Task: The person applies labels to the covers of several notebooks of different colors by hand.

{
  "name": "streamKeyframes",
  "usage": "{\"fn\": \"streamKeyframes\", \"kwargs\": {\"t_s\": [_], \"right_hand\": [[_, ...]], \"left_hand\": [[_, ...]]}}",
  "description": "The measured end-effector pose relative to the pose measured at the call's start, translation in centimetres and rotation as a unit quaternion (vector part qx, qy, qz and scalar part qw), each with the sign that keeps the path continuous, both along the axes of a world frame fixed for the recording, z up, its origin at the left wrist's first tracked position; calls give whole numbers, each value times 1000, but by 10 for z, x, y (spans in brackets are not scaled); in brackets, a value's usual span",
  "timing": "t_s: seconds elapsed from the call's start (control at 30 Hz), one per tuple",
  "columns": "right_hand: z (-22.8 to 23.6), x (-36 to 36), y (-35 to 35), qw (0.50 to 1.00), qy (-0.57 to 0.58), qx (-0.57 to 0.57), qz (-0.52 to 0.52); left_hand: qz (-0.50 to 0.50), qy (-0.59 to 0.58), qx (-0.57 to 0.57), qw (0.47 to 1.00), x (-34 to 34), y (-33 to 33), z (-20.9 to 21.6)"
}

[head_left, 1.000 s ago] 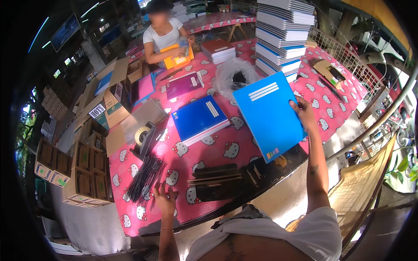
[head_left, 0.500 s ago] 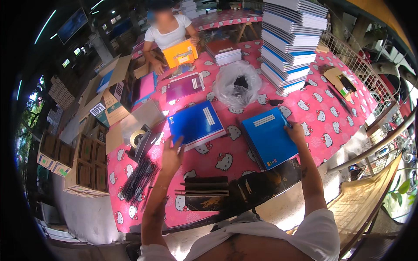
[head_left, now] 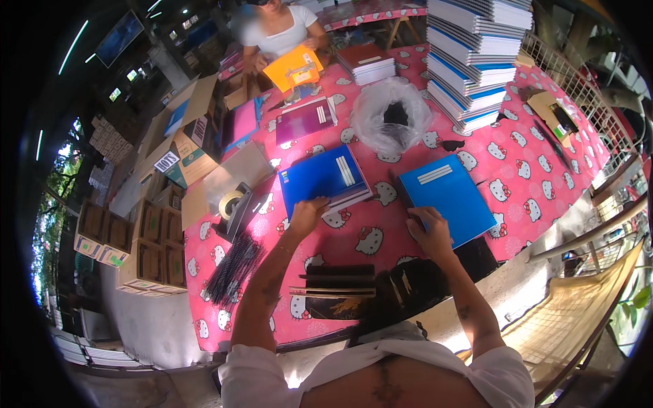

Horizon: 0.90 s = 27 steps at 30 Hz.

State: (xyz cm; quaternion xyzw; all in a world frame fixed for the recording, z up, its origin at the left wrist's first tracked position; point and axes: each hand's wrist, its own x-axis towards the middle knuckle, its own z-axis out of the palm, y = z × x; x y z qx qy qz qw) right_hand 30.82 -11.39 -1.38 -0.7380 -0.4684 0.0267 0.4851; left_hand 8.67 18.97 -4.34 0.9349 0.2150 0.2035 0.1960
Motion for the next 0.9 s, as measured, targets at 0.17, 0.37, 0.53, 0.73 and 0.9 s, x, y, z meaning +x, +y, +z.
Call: {"fn": "streamKeyframes", "kwargs": {"t_s": [0.17,0.37,0.53,0.73,0.9], "right_hand": [[-23,-42,24,998,8,-28,50],[2,-88,32,998,38,-17,40],[40,-66,7,990,73,119,28],[-5,-136,-48,926,313,144,156],[-29,-158,-56,912,374,144,91]], "left_hand": [[2,31,-60,998,6,6,15],[75,-102,176,976,-1,-7,76],[-80,-146,193,967,-30,-96,227],[-210,-101,149,961,-82,-164,239],[-230,-57,198,951,-92,-185,237]]}}
